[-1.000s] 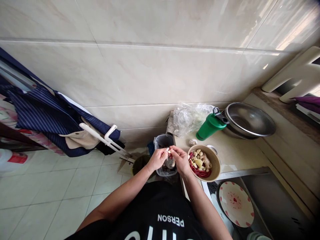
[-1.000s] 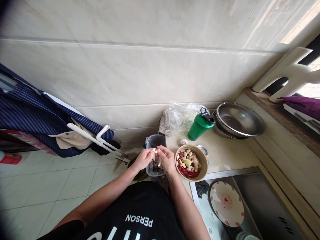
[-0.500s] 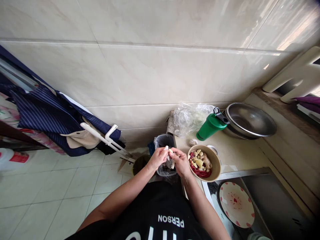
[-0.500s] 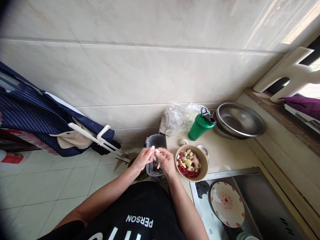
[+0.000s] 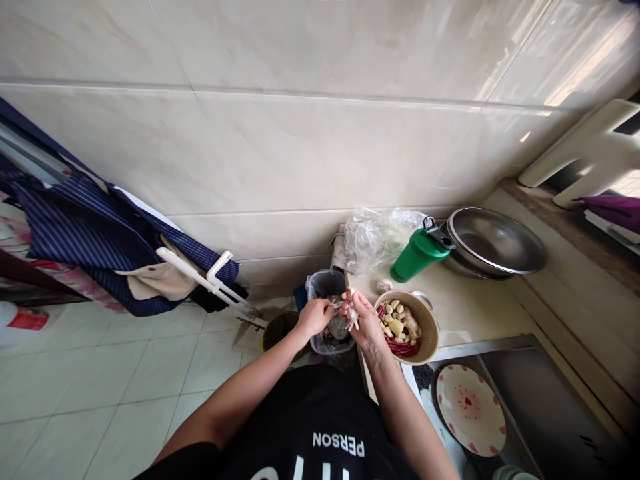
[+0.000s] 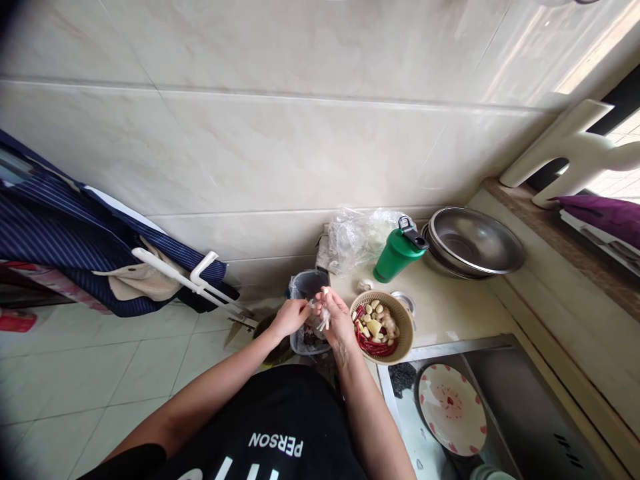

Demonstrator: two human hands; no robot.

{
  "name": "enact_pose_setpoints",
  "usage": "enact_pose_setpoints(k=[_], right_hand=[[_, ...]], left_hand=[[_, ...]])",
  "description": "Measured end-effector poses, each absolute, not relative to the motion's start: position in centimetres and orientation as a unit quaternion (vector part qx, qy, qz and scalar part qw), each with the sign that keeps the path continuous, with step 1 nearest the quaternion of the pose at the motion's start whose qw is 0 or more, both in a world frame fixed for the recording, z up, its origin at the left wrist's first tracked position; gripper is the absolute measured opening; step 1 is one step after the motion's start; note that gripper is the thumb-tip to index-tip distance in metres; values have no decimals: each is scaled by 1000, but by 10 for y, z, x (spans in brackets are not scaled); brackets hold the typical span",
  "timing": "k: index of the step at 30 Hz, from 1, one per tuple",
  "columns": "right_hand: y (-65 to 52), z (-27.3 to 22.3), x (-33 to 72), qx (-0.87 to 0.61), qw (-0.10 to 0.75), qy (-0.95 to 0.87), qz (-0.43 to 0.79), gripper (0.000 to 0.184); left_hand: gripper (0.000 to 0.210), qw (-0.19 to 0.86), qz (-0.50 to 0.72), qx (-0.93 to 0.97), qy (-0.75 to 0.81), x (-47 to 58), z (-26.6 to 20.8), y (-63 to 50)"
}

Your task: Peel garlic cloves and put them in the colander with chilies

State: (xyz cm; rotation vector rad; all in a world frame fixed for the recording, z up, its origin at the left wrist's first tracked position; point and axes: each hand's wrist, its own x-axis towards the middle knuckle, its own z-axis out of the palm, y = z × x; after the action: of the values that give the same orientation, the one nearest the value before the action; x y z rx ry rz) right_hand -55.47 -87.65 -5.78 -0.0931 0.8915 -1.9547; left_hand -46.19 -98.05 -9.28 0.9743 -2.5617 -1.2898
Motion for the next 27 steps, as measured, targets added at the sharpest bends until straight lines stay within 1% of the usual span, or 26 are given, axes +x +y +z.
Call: enact_pose_setpoints(k=[2,5,8,10,12,14,17,19,22,27], right_hand=[[-874,-56,-556,-33,485,354,-799,29],[-871,-54,-558,-45,493,356,-792,26],[-868,-56,-558,-70,492,373,-783,25],[-867,-58,-557,-94,479,397,-777,24],[-866,-60,-556,-130,454,431,-769,21],[-864,-61,-557,-177,427,473,-750,18],[-863,-57,-557,-247,385,535,-710,16],[-862,-52,-558,-286,369,557,-687,16],[-861,-49,-557,-319,364,566,-668,17],[-860,-52,-557,-335,365,571,-655,19]], left_hand=[[26,32,-401,328,-855,-463,-100,-982],[9,6,-382,327,-865,-463,-106,-980],[17,10,-367,313,-876,-463,-100,-979],[19,40,-371,290,-881,-463,-92,-980],[23,85,-412,256,-870,-464,-82,-982],[21,110,-494,231,-831,-464,-74,-985],[24,85,-636,210,-738,-462,-67,-986],[32,64,-694,191,-691,-460,-64,-985],[39,52,-721,177,-668,-457,-61,-982],[38,31,-755,161,-634,-454,-57,-981]])
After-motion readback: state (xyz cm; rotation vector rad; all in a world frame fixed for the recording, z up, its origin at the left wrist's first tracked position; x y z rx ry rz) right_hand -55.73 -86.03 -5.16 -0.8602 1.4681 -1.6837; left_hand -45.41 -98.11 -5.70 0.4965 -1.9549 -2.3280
